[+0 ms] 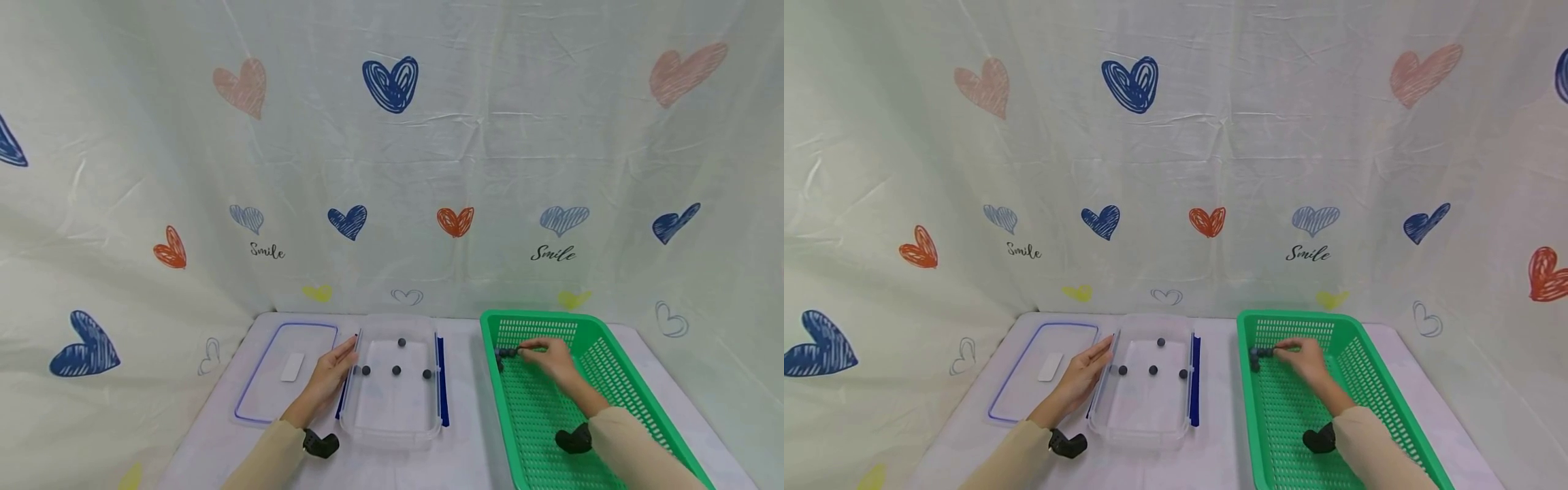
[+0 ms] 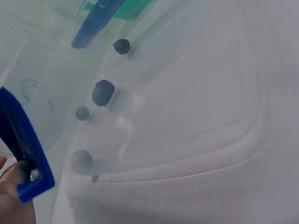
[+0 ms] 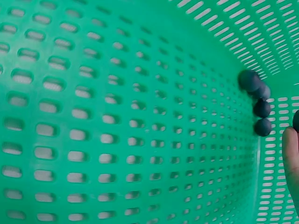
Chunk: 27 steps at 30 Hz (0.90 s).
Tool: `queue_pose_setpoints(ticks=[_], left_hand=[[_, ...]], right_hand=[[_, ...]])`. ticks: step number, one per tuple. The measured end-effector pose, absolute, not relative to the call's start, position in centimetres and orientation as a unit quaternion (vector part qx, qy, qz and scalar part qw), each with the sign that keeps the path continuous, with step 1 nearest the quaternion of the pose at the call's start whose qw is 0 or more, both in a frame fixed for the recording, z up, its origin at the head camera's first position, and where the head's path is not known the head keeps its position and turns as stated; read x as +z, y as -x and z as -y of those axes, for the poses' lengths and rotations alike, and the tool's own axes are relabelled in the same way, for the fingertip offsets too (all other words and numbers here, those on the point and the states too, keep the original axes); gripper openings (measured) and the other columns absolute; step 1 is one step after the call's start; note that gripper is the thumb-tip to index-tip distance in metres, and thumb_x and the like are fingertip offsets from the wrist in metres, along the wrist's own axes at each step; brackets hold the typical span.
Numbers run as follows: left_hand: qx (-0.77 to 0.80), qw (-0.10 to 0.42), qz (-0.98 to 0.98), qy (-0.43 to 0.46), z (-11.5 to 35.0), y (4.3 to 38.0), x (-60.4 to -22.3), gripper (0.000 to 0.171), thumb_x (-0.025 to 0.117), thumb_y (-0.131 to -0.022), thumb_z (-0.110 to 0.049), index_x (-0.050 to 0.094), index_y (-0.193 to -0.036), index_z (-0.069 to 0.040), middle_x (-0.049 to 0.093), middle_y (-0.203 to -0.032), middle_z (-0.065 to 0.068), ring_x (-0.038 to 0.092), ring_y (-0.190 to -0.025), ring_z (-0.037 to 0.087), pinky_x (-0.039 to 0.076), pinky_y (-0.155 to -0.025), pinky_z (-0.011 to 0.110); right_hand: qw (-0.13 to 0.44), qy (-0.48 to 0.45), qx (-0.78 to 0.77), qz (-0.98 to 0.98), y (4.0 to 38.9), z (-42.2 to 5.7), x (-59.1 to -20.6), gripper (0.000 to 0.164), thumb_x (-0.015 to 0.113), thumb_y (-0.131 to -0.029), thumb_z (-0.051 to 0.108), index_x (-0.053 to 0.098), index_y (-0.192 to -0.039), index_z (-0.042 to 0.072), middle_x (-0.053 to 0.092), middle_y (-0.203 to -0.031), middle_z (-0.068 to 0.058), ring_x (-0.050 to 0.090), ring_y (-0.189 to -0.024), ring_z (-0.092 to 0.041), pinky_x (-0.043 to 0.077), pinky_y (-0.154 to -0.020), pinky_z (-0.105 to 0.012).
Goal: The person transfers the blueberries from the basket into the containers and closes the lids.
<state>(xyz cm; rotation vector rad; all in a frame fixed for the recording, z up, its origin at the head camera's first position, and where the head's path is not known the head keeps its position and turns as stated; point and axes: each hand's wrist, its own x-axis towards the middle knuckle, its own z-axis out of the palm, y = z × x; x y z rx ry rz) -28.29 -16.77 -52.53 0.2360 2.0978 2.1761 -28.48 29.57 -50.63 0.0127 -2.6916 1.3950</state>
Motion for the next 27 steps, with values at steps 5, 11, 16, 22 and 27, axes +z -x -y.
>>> queue_pose_setpoints(ticks=[5,11,16,22,27], left_hand=[[0.719,0.055,-0.688,-0.077,16.8,28.3,-52.6,0.053,0.052,-0.104,-0.008,0.033,-0.151,0.007,0.025,-0.159,0.022,0.022,-0.147,0.033,0.025,-0.114,0.037],[0.719,0.055,-0.689,-0.077,16.8,28.3,-52.5,0.053,0.053,-0.104,-0.008,0.034,-0.151,0.007,0.026,-0.158,0.022,0.023,-0.146,0.034,0.025,-0.114,0.038],[0.712,0.054,-0.696,-0.076,16.7,28.3,-52.4,0.053,0.054,-0.104,-0.008,0.034,-0.151,0.007,0.026,-0.158,0.022,0.023,-0.146,0.034,0.025,-0.114,0.038],[0.717,0.058,-0.690,-0.076,16.7,28.2,-52.4,0.053,0.052,-0.104,-0.008,0.033,-0.151,0.007,0.024,-0.159,0.022,0.021,-0.147,0.033,0.025,-0.114,0.037],[0.718,0.059,-0.689,-0.077,16.7,28.2,-52.3,0.053,0.051,-0.104,-0.007,0.032,-0.151,0.007,0.024,-0.159,0.022,0.020,-0.147,0.033,0.025,-0.114,0.037]], right_hand=[[0.049,-0.001,0.481,0.875,28.3,-29.7,-50.0,0.023,0.070,-0.094,0.010,0.070,-0.108,-0.009,0.069,-0.106,-0.022,0.070,-0.086,-0.027,0.058,-0.083,-0.052],[0.042,0.014,0.492,0.869,28.2,-29.6,-49.2,0.027,0.069,-0.095,0.014,0.070,-0.111,-0.007,0.068,-0.109,-0.021,0.070,-0.091,-0.030,0.053,-0.090,-0.058],[0.039,0.020,0.516,0.855,27.9,-29.4,-48.2,0.030,0.069,-0.096,0.015,0.068,-0.114,-0.009,0.066,-0.115,-0.023,0.070,-0.096,-0.032,0.050,-0.096,-0.059],[0.047,0.011,0.535,0.844,27.9,-29.4,-47.3,0.030,0.069,-0.096,0.015,0.067,-0.114,-0.008,0.065,-0.115,-0.022,0.071,-0.093,-0.027,0.052,-0.095,-0.055],[0.050,0.003,0.544,0.838,27.8,-29.4,-46.6,0.030,0.069,-0.095,0.016,0.068,-0.114,-0.008,0.065,-0.117,-0.020,0.071,-0.094,-0.026,0.052,-0.096,-0.055]])
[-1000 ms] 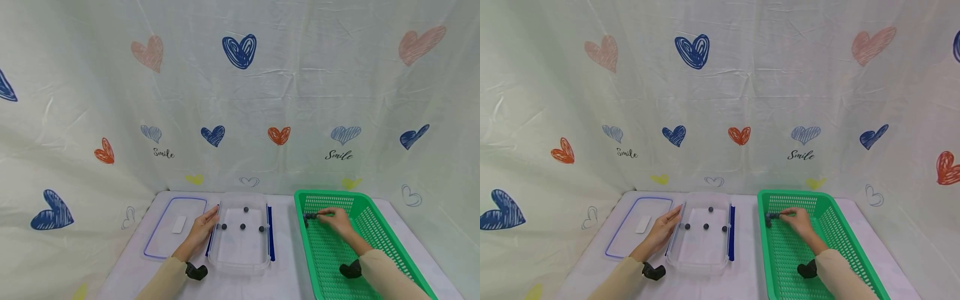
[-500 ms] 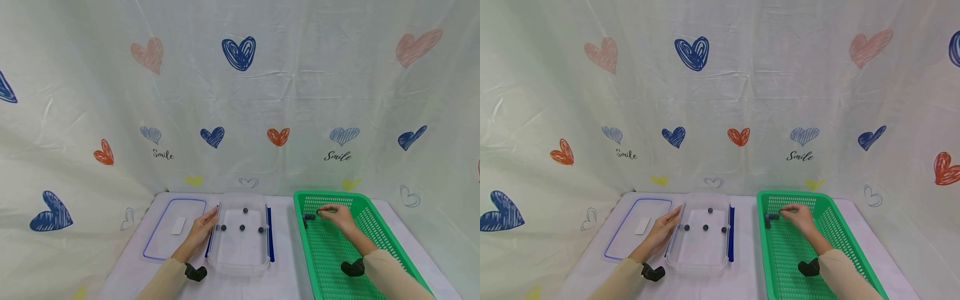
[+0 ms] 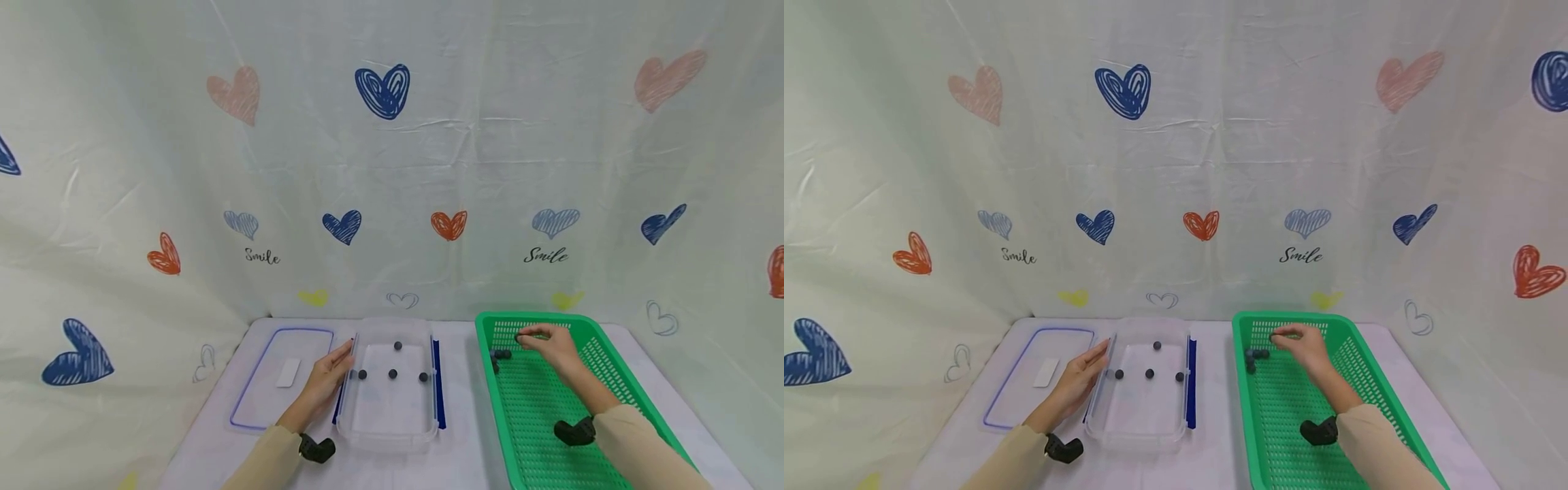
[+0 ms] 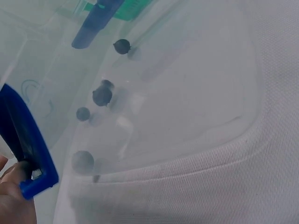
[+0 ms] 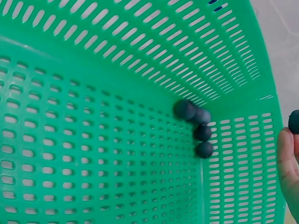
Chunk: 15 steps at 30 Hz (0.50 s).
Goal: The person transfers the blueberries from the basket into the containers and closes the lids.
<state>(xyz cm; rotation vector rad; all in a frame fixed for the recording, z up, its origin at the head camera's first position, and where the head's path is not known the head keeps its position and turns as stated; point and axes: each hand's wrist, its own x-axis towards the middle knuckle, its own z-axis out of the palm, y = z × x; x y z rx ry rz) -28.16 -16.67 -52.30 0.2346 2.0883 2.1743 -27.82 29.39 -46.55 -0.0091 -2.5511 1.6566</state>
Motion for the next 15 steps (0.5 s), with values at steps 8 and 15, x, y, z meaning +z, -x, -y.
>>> queue_pose_setpoints(ticks=[8,15], left_hand=[[0.721,0.059,-0.685,-0.081,16.8,28.1,-52.4,0.052,0.052,-0.104,-0.007,0.033,-0.151,0.007,0.025,-0.159,0.022,0.021,-0.147,0.032,0.025,-0.114,0.037],[0.725,0.060,-0.682,-0.082,16.8,28.1,-52.3,0.053,0.052,-0.104,-0.007,0.033,-0.151,0.007,0.024,-0.159,0.022,0.020,-0.147,0.033,0.025,-0.114,0.037]], right_hand=[[0.057,0.000,0.551,0.832,27.7,-28.9,-45.1,0.031,0.067,-0.097,0.013,0.065,-0.118,-0.009,0.064,-0.120,-0.023,0.070,-0.088,-0.011,0.059,-0.085,-0.037],[0.058,-0.007,0.544,0.837,27.8,-28.5,-44.4,0.035,0.068,-0.097,0.020,0.066,-0.119,-0.006,0.061,-0.126,-0.024,0.070,-0.088,-0.011,0.053,-0.096,-0.050]])
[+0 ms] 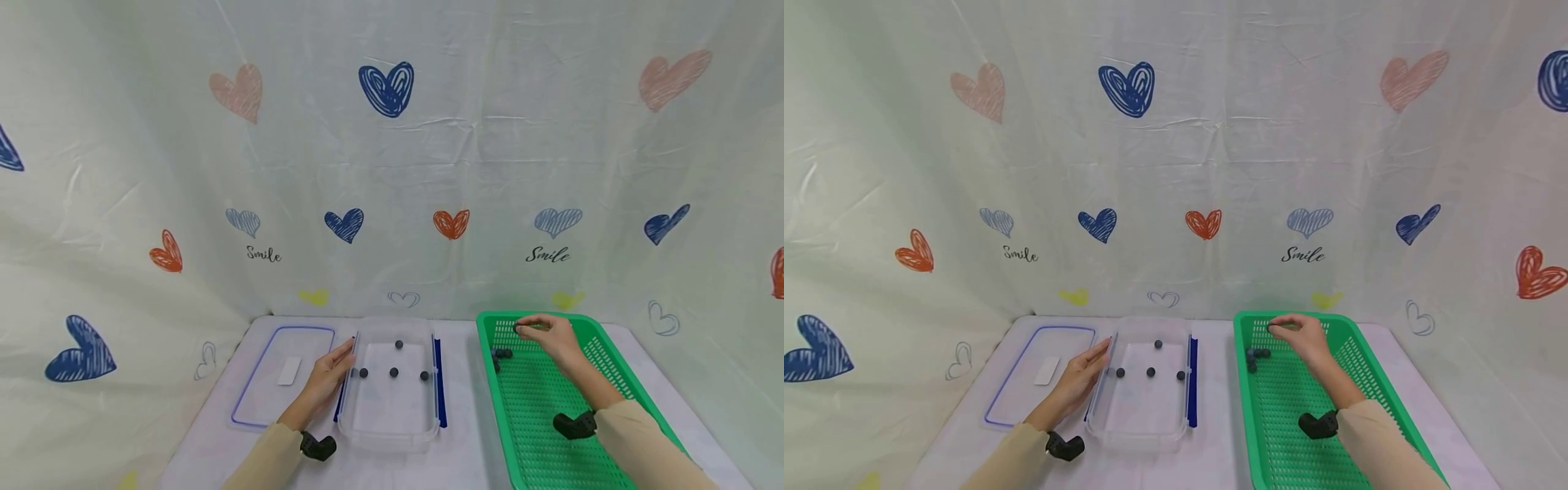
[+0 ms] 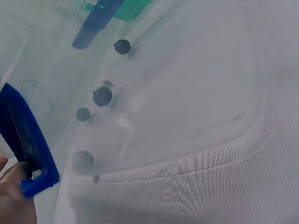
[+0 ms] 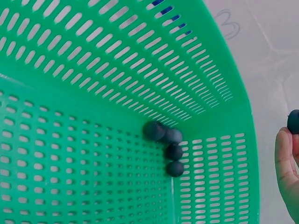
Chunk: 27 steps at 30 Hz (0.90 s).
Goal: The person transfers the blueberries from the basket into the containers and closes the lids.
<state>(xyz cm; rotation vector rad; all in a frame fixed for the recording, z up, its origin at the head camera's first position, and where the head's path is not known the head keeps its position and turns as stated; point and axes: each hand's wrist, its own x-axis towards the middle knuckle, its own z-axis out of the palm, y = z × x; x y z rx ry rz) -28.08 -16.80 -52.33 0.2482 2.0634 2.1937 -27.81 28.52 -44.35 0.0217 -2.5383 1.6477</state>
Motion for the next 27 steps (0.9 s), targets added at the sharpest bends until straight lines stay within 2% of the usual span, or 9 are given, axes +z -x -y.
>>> queue_pose_setpoints(ticks=[5,9,13,19,22,27], left_hand=[[0.725,0.062,-0.681,-0.083,16.8,28.1,-52.3,0.053,0.052,-0.104,-0.007,0.032,-0.151,0.008,0.024,-0.159,0.023,0.021,-0.147,0.033,0.025,-0.114,0.037],[0.724,0.060,-0.682,-0.081,16.7,28.3,-52.3,0.053,0.053,-0.104,-0.007,0.033,-0.151,0.007,0.025,-0.159,0.022,0.022,-0.147,0.033,0.026,-0.114,0.036],[0.725,0.060,-0.681,-0.083,16.7,28.4,-52.3,0.053,0.052,-0.104,-0.007,0.033,-0.151,0.007,0.025,-0.159,0.023,0.023,-0.147,0.034,0.026,-0.114,0.037],[0.725,0.059,-0.681,-0.081,16.8,28.4,-52.4,0.052,0.052,-0.104,-0.006,0.033,-0.151,0.008,0.026,-0.158,0.023,0.023,-0.147,0.034,0.026,-0.114,0.037],[0.724,0.057,-0.683,-0.080,16.8,28.4,-52.4,0.053,0.053,-0.104,-0.007,0.034,-0.150,0.008,0.026,-0.158,0.023,0.023,-0.146,0.034,0.026,-0.114,0.037],[0.722,0.057,-0.685,-0.079,16.9,28.3,-52.4,0.054,0.054,-0.103,-0.009,0.034,-0.151,0.007,0.026,-0.158,0.022,0.023,-0.146,0.033,0.026,-0.114,0.037]], right_hand=[[0.058,-0.016,0.548,0.834,28.1,-28.1,-44.0,0.037,0.069,-0.097,0.022,0.066,-0.120,-0.007,0.058,-0.128,-0.025,0.071,-0.092,-0.017,0.056,-0.093,-0.045],[0.057,-0.019,0.550,0.833,28.3,-27.6,-43.6,0.038,0.070,-0.096,0.023,0.066,-0.119,-0.007,0.060,-0.126,-0.023,0.069,-0.088,-0.012,0.057,-0.089,-0.040],[0.054,-0.024,0.558,0.828,28.6,-27.0,-43.2,0.037,0.071,-0.095,0.022,0.066,-0.118,-0.007,0.060,-0.125,-0.022,0.069,-0.088,-0.012,0.055,-0.092,-0.045],[0.041,-0.029,0.582,0.812,28.8,-26.3,-42.9,0.039,0.071,-0.095,0.018,0.064,-0.121,-0.010,0.053,-0.134,-0.027,0.069,-0.088,-0.011,0.043,-0.104,-0.059],[0.032,-0.030,0.587,0.809,28.8,-25.9,-42.8,0.041,0.071,-0.095,0.020,0.063,-0.122,-0.009,0.050,-0.138,-0.027,0.069,-0.088,-0.011,0.041,-0.105,-0.060],[0.026,-0.035,0.585,0.810,29.0,-25.1,-42.8,0.041,0.071,-0.095,0.021,0.064,-0.124,-0.007,0.049,-0.140,-0.025,0.070,-0.089,-0.012,0.047,-0.102,-0.055]])
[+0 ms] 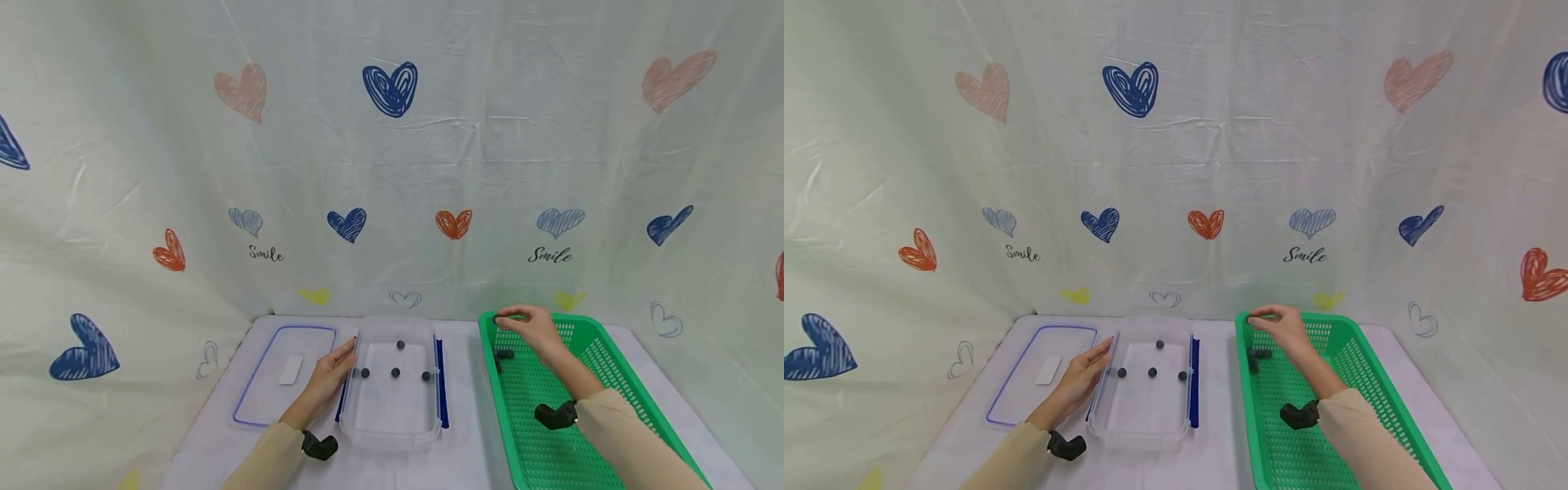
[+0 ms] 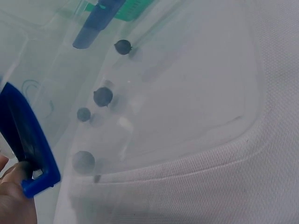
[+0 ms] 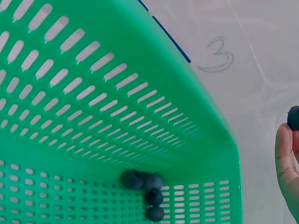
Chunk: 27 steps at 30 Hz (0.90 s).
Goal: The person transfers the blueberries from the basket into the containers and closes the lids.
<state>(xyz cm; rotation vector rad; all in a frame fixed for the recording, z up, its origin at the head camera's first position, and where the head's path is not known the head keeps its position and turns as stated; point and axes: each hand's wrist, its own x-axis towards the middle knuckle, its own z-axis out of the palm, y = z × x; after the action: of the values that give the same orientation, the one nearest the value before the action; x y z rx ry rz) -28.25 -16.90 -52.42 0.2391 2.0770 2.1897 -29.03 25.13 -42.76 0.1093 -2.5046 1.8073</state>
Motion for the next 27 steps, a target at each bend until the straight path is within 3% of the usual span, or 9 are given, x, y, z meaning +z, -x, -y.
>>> queue_pose_setpoints(ticks=[7,10,20,27], left_hand=[[0.727,0.059,-0.679,-0.081,16.8,28.2,-52.5,0.055,0.054,-0.103,-0.009,0.033,-0.151,0.006,0.025,-0.159,0.021,0.022,-0.147,0.032,0.026,-0.114,0.036],[0.727,0.057,-0.679,-0.080,16.8,28.3,-52.6,0.054,0.054,-0.103,-0.008,0.034,-0.151,0.007,0.025,-0.159,0.022,0.022,-0.147,0.032,0.026,-0.114,0.036],[0.723,0.052,-0.684,-0.081,16.9,28.4,-52.7,0.054,0.056,-0.103,-0.010,0.036,-0.150,0.008,0.028,-0.157,0.023,0.023,-0.146,0.033,0.027,-0.113,0.035],[0.727,0.056,-0.680,-0.082,16.9,28.3,-52.6,0.054,0.055,-0.103,-0.009,0.035,-0.150,0.007,0.027,-0.158,0.022,0.023,-0.146,0.032,0.026,-0.114,0.036]], right_hand=[[0.026,-0.045,0.592,0.804,29.3,-24.2,-42.5,0.039,0.072,-0.094,0.019,0.065,-0.121,-0.008,0.050,-0.139,-0.025,0.068,-0.103,-0.034,0.046,-0.102,-0.057],[0.022,-0.046,0.596,0.801,29.3,-23.8,-42.4,0.038,0.072,-0.094,0.018,0.066,-0.121,-0.008,0.050,-0.139,-0.024,0.066,-0.105,-0.038,0.046,-0.102,-0.057],[0.014,-0.037,0.593,0.804,29.7,-22.3,-42.0,0.036,0.075,-0.091,0.019,0.068,-0.119,-0.003,0.050,-0.141,-0.021,0.064,-0.111,-0.033,0.044,-0.104,-0.058],[0.016,-0.041,0.601,0.798,30.1,-21.2,-42.3,0.031,0.076,-0.090,0.015,0.070,-0.115,-0.003,0.054,-0.136,-0.022,0.070,-0.098,-0.027,0.044,-0.103,-0.059]])
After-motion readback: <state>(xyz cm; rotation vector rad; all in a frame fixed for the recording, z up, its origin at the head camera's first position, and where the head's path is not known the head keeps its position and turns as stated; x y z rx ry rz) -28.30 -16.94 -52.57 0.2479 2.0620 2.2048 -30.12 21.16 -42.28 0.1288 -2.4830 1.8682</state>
